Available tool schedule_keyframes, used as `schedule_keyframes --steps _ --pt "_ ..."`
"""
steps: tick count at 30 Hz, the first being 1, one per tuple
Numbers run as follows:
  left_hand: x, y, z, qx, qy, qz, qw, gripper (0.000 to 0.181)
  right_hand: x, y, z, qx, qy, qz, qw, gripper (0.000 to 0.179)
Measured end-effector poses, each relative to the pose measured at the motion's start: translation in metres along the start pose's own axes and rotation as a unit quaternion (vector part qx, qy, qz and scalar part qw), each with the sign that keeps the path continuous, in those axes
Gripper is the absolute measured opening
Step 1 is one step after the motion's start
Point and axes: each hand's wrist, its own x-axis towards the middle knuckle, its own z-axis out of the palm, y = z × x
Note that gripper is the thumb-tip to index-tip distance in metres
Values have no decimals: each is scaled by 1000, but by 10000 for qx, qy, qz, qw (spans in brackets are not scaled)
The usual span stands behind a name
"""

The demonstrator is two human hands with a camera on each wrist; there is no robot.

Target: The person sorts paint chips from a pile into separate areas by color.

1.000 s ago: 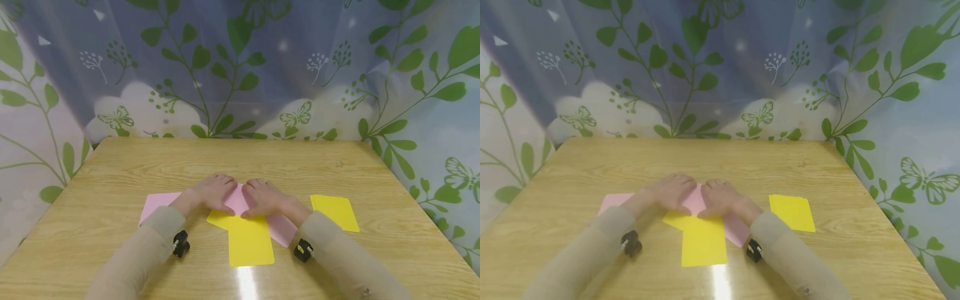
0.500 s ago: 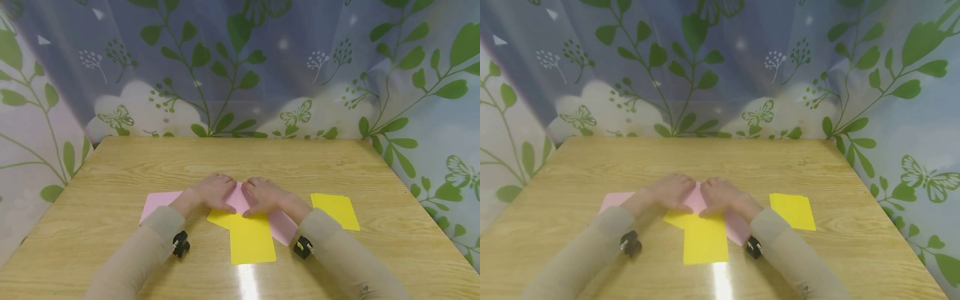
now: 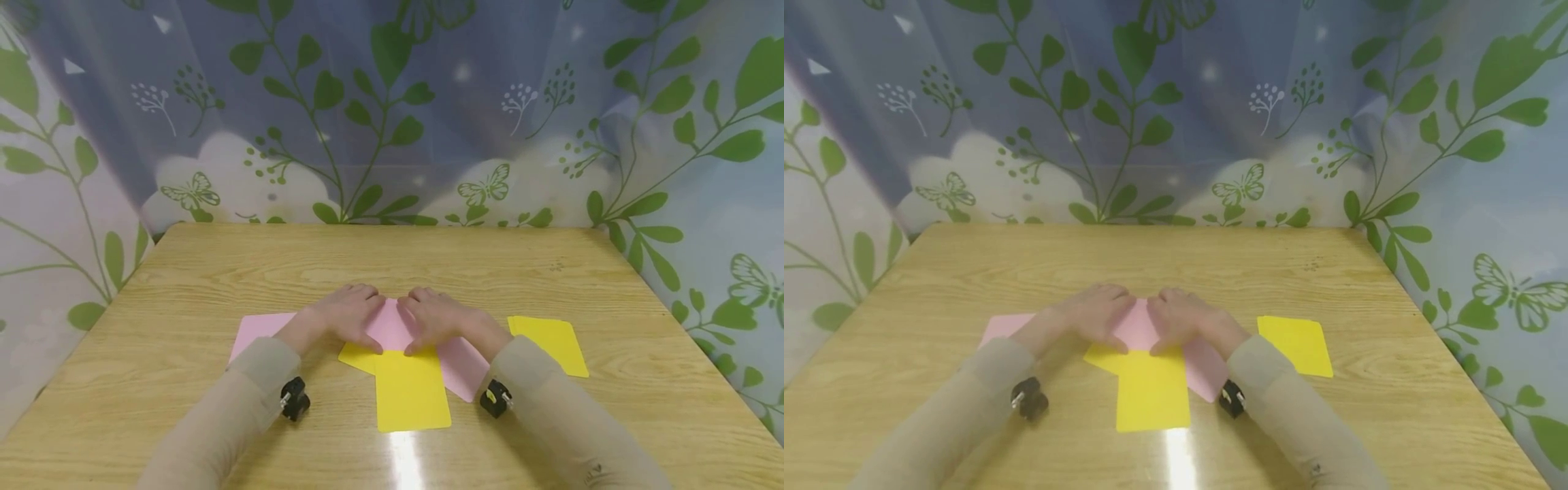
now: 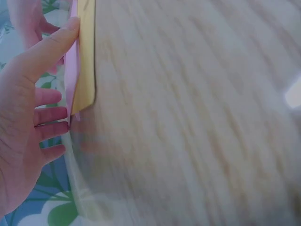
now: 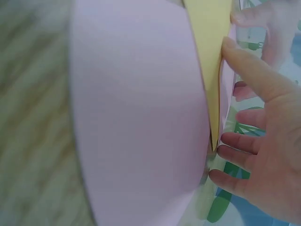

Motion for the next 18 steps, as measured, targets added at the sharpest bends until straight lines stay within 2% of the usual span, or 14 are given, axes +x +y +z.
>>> schedule_keyframes --steps 5,12,18 --pt "-2 -3 4 -85 -22 -127 9999 92 4 0 -2 83 -103 24 9999 91" --pt "-3 -1 0 -41 98 74 9999 89 10 4 -3 85 -271 122 9995 92" --pt "-2 1 -2 -89 44 48 9999 91 13 5 -3 2 -364 67 9993 92"
